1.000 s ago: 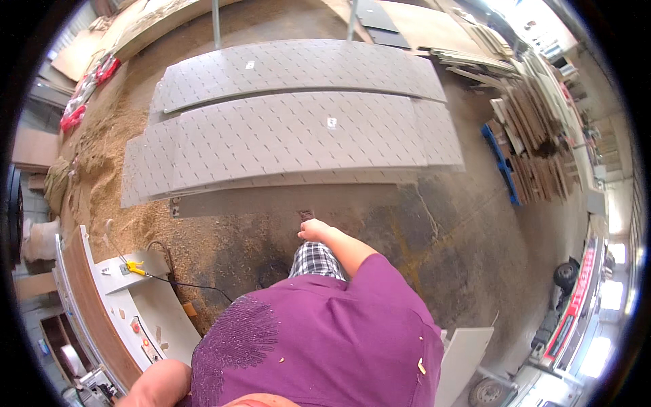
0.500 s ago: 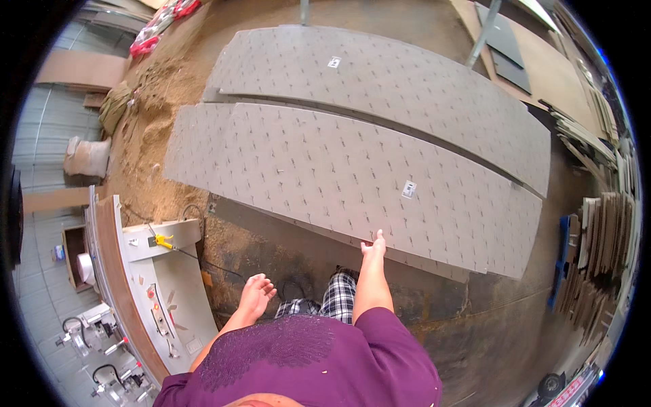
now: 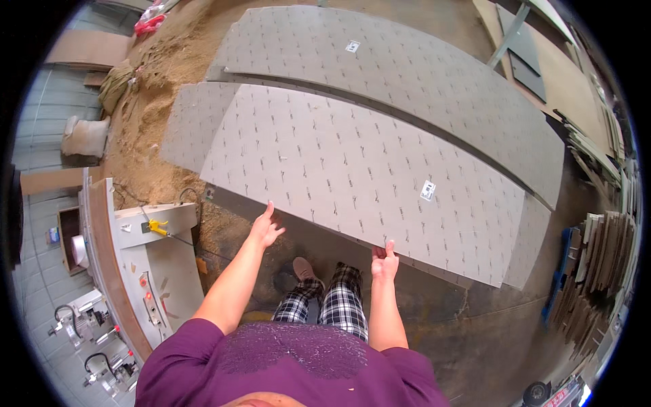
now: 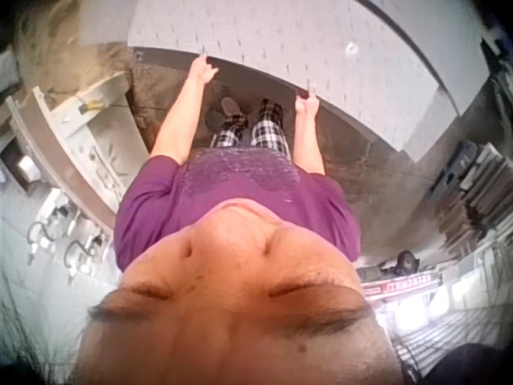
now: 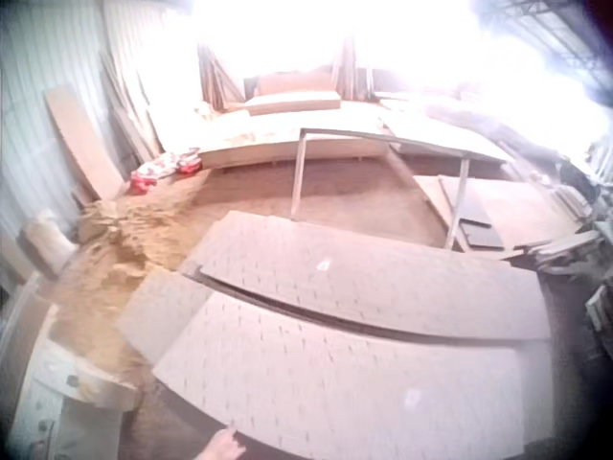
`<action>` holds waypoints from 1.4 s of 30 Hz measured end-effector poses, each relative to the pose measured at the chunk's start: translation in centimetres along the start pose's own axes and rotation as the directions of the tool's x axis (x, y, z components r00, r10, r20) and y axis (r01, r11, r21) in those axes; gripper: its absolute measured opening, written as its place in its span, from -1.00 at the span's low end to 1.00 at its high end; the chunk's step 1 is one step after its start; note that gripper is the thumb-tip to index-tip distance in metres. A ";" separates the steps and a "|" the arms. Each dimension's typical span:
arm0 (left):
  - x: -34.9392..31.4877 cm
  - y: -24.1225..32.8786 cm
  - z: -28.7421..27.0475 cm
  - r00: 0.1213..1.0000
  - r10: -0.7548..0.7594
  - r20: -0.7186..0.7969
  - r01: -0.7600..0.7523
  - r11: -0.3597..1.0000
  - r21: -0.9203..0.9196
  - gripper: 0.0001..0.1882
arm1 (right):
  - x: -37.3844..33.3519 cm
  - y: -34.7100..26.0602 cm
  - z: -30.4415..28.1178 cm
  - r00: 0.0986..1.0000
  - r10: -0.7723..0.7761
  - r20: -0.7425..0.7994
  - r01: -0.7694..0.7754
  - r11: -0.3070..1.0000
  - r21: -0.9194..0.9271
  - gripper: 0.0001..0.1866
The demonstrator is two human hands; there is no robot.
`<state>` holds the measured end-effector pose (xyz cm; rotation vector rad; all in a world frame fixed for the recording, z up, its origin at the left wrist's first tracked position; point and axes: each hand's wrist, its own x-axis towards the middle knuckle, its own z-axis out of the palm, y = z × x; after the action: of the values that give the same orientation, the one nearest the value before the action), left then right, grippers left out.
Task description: The person picks up wood boards, places them onto a machine, and uses an air blower tool to clear sawdust while the machine drills holes into the boards.
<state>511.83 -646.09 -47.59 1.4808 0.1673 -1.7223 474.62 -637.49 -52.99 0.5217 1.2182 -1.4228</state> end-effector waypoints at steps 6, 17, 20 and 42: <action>0.2 -4.5 -0.3 0.967 0.224 -0.124 -0.237 0.966 -0.102 -0.64 | -6.2 -0.8 -3.8 0.997 0.063 -0.052 -0.064 0.998 -0.006 -0.81; -22.4 8.5 11.5 0.930 0.353 0.098 -0.346 0.935 -0.081 -0.75 | -25.9 -16.9 9.0 0.788 -0.453 0.418 0.509 0.098 -0.855 -0.71; -20.3 10.7 15.6 0.913 0.397 0.092 -0.386 0.915 -0.120 -0.76 | -27.9 -19.6 18.4 0.063 -0.209 0.976 0.322 -0.921 -0.218 -0.68; -5.1 -8.6 5.9 0.993 -0.098 0.062 0.105 0.988 -0.117 -0.56 | -26.0 -22.5 27.6 0.693 0.552 0.464 0.572 -0.813 0.113 -0.75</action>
<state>501.50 -641.54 -44.86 1.3548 0.3162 -1.7999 469.75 -653.81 -12.30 -2.2772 1.2382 0.7113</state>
